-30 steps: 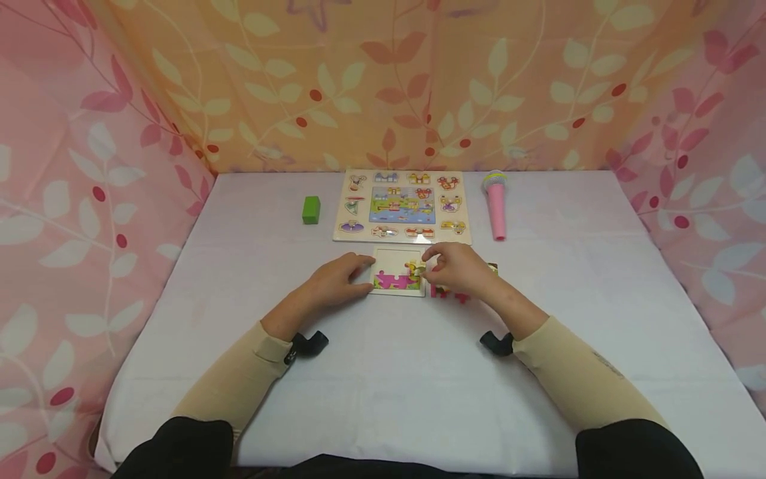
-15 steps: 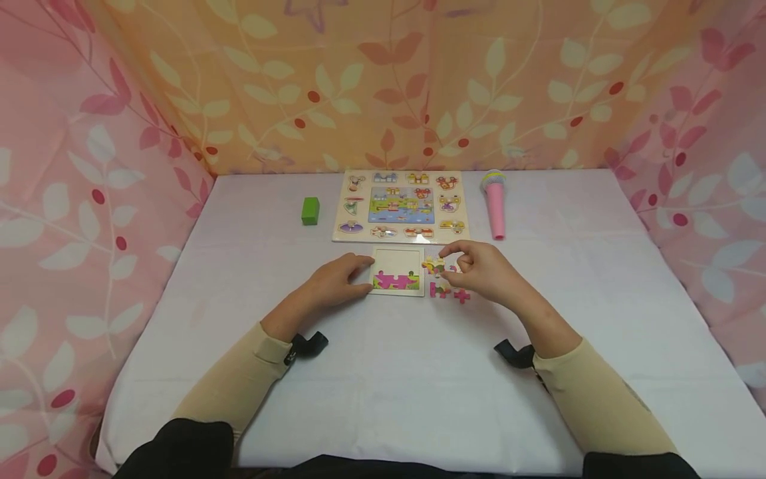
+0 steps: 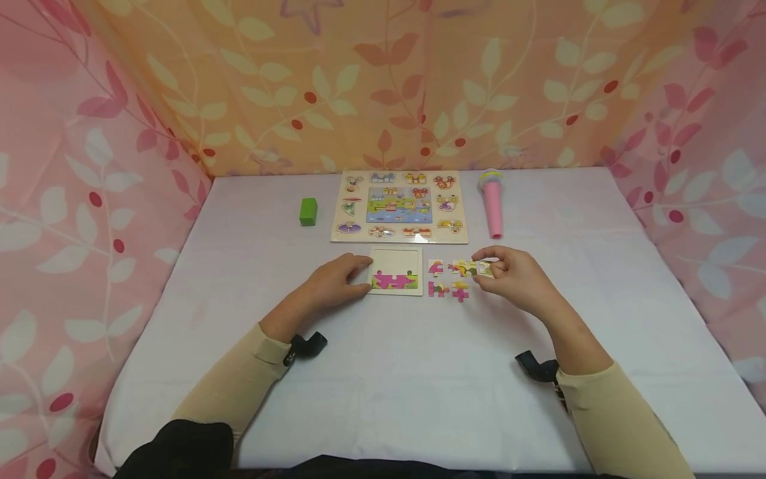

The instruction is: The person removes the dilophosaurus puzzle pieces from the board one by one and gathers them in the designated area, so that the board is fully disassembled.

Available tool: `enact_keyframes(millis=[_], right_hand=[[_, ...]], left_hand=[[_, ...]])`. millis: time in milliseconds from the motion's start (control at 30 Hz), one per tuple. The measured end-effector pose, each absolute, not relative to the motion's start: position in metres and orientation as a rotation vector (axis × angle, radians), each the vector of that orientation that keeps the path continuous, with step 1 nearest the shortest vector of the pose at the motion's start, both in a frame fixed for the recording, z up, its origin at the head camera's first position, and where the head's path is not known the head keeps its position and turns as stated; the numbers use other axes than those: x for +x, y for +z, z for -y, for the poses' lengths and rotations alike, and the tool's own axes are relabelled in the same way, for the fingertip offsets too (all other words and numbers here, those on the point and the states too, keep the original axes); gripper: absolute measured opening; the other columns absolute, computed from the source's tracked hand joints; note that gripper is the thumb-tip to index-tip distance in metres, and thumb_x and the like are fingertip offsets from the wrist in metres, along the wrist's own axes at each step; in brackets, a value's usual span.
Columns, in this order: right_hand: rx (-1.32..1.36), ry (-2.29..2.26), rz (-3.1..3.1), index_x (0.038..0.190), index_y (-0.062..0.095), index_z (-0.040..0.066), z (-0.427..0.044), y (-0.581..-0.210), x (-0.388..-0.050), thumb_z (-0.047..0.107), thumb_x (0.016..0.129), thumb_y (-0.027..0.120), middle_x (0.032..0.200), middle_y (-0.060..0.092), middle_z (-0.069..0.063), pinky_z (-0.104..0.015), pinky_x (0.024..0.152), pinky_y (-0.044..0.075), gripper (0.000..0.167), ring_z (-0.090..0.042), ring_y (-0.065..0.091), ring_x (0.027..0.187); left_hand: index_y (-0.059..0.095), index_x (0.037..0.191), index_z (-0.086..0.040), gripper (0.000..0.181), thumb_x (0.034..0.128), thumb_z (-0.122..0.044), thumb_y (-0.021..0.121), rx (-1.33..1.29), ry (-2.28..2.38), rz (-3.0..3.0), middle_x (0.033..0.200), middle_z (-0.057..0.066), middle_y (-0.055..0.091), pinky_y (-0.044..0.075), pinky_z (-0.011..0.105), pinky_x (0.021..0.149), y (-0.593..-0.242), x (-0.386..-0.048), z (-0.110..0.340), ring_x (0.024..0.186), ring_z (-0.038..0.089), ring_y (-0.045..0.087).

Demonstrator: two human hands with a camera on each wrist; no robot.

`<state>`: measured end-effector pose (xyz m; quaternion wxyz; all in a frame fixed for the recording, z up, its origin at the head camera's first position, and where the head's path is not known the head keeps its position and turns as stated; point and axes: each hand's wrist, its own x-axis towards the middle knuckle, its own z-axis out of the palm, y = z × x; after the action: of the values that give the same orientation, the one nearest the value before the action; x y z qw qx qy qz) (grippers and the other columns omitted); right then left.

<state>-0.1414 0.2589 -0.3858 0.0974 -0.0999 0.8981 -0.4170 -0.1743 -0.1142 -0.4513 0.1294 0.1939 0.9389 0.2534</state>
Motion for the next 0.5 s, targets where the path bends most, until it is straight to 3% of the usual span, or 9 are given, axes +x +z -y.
enact_keyframes(millis=[500], right_hand=[[-0.198,-1.087,-2.699,0.125,0.063,-0.001,-0.290,-0.405,-0.136,0.013,0.091,0.076,0.059,0.029,0.004,-0.030,0.048,0.027,0.039,-0.010,0.027,0.051]], left_hand=[[0.052,0.151,-0.016,0.061,0.0963,-0.039,0.070,0.570,0.739,-2.724,0.102,0.001,0.054,0.043,0.035,0.079,-0.450,-0.173,0.115,0.094,0.018,0.051]])
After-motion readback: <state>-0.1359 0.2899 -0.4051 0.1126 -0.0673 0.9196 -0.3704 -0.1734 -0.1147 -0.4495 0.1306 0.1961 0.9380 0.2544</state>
